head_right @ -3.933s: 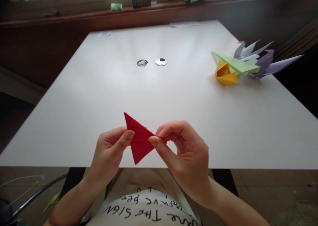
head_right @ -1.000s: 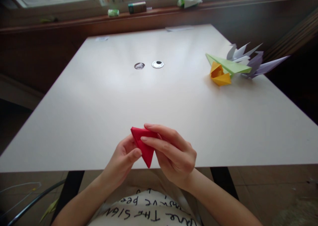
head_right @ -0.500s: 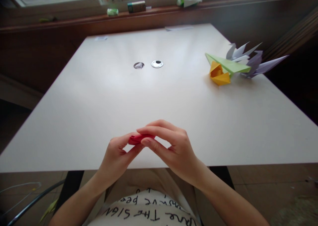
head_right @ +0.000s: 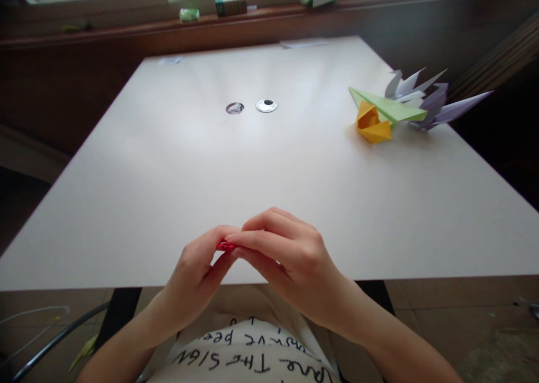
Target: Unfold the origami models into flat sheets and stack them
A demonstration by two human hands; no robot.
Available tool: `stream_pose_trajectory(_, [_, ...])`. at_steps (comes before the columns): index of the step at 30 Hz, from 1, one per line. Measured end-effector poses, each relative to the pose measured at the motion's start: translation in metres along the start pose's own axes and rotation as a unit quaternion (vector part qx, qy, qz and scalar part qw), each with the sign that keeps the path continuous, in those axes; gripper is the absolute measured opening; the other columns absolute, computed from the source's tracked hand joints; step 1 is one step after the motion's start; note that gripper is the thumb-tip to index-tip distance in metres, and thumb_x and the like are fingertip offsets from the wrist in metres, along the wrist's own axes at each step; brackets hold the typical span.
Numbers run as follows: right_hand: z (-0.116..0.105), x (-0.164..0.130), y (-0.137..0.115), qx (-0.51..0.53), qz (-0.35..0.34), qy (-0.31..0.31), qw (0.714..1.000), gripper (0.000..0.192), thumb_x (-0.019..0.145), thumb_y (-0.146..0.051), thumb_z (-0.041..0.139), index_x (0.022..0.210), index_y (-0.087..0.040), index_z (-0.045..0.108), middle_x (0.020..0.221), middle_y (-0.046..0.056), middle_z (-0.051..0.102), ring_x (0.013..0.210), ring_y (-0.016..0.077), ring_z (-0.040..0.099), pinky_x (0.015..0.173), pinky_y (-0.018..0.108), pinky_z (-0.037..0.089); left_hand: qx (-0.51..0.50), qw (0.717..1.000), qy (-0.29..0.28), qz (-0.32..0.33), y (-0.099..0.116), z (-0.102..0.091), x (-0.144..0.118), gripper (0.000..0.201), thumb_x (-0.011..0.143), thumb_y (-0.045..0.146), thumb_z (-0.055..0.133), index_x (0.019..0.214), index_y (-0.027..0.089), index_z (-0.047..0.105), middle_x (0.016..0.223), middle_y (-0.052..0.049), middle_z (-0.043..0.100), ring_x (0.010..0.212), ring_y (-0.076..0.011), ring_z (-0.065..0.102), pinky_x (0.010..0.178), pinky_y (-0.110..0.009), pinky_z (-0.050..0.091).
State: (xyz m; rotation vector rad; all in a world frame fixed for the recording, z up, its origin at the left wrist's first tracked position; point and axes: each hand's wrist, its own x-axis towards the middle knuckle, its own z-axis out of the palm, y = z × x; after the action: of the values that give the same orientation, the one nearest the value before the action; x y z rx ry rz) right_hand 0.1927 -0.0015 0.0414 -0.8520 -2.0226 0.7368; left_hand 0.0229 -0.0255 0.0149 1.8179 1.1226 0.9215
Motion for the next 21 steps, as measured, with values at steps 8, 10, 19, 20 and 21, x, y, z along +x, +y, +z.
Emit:
stream_pose_trajectory(8, [0.011,-0.003,0.001,0.027,0.062,0.121,0.990,0.017,0.076,-0.008,0.059,0.079,-0.023,0.065,0.071,0.001,0.061,0.064,0.0123,0.058,0.053,0.025,0.047,-0.091,0.994,0.027,-0.055,0.003,0.004,0.005,0.015,0.079,0.026,0.061,0.093,0.020,0.062,0.081,0.000,0.067,0.071,-0.0131,0.061,0.069,-0.025,0.050])
stream_pose_trajectory(10, [0.012,-0.003,0.004,0.060,0.101,0.147,0.982,0.014,0.077,-0.010,0.060,0.077,-0.023,0.064,0.072,0.000,0.062,0.065,0.0127,0.058,0.054,0.025,0.048,-0.146,0.984,0.025,-0.102,0.002,0.005,0.007,0.017,0.076,0.028,0.065,0.090,0.018,0.064,0.079,0.000,0.067,0.072,-0.0135,0.062,0.067,-0.024,0.050])
stream_pose_trajectory(19, [0.007,0.006,0.014,0.117,0.214,0.025,0.969,0.017,0.083,-0.027,0.054,0.069,-0.018,0.060,0.060,-0.001,0.060,0.054,0.0109,0.055,0.048,0.022,0.043,-0.288,0.934,-0.033,-0.207,-0.001,0.003,0.008,0.017,0.080,0.030,0.060,0.082,0.015,0.068,0.071,-0.003,0.070,0.064,-0.0122,0.065,0.059,-0.022,0.050])
stream_pose_trajectory(20, [0.005,0.007,0.015,0.115,0.216,-0.012,0.969,0.023,0.085,-0.029,0.052,0.066,-0.017,0.059,0.057,-0.001,0.058,0.052,0.0104,0.053,0.046,0.022,0.041,-0.289,0.933,-0.038,-0.210,-0.001,0.003,0.008,0.018,0.080,0.030,0.060,0.080,0.014,0.068,0.071,-0.003,0.070,0.062,-0.0119,0.064,0.057,-0.021,0.049])
stream_pose_trajectory(21, [0.005,0.008,0.016,0.113,0.216,-0.043,0.969,0.029,0.086,-0.031,0.050,0.062,-0.017,0.058,0.054,-0.001,0.057,0.049,0.0099,0.052,0.044,0.021,0.040,-0.293,0.931,-0.043,-0.214,-0.001,0.003,0.008,0.018,0.080,0.031,0.060,0.079,0.014,0.067,0.071,-0.003,0.070,0.060,-0.0117,0.064,0.056,-0.021,0.048])
